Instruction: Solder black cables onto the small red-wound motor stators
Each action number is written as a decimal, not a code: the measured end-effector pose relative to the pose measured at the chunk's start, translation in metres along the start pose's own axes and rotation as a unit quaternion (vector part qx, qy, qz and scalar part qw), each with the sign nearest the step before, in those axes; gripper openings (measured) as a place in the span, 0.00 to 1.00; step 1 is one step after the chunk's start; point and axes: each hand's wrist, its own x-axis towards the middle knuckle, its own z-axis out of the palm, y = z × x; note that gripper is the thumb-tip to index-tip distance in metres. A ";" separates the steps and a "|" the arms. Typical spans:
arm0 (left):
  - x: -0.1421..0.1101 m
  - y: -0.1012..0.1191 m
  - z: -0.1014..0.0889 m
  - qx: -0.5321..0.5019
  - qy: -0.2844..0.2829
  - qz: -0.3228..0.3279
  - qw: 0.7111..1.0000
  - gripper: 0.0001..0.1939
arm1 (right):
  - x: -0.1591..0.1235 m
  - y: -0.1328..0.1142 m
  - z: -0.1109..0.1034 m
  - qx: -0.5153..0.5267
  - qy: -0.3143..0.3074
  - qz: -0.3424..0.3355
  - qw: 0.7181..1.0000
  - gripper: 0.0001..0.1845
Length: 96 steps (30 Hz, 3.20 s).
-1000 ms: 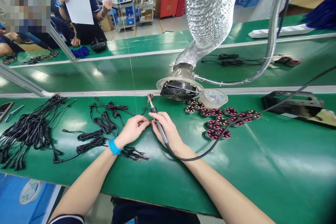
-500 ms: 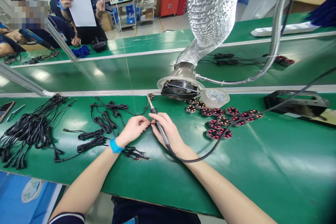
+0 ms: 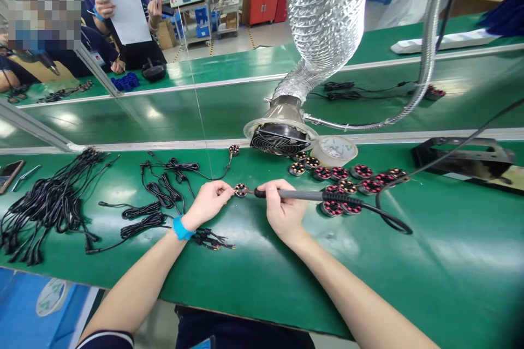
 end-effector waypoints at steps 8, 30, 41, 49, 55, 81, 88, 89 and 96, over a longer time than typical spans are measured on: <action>0.000 0.000 0.002 -0.004 0.008 0.008 1.000 0.14 | -0.004 0.003 0.002 0.000 -0.031 -0.002 1.000 0.15; 0.001 0.000 0.003 0.009 0.024 0.009 1.000 0.14 | -0.003 0.002 0.003 0.001 -0.007 0.021 1.000 0.14; 0.000 0.001 0.003 0.004 0.020 0.003 1.000 0.15 | -0.002 0.000 0.003 0.007 -0.011 0.024 1.000 0.15; 0.001 -0.001 0.003 -0.008 0.009 0.004 1.000 0.15 | -0.001 0.000 0.002 0.011 0.016 0.053 0.998 0.15; 0.000 0.002 0.003 -0.003 0.014 -0.001 1.000 0.14 | -0.001 0.003 0.002 0.016 0.015 0.054 0.998 0.14; -0.002 0.008 0.002 -0.020 0.010 -0.001 1.000 0.14 | -0.005 0.018 0.015 -0.018 -0.201 0.038 0.979 0.40; 0.002 -0.001 0.004 -0.039 0.010 0.017 0.999 0.13 | -0.009 0.024 0.018 0.005 -0.251 0.031 0.968 0.38; 0.002 -0.002 0.004 -0.038 0.011 0.020 0.999 0.13 | -0.010 0.025 0.018 0.008 -0.253 0.026 0.967 0.36; 0.004 -0.003 0.001 -0.075 0.016 -0.010 0.997 0.15 | -0.006 0.036 0.019 -0.003 -0.249 -0.012 0.969 0.33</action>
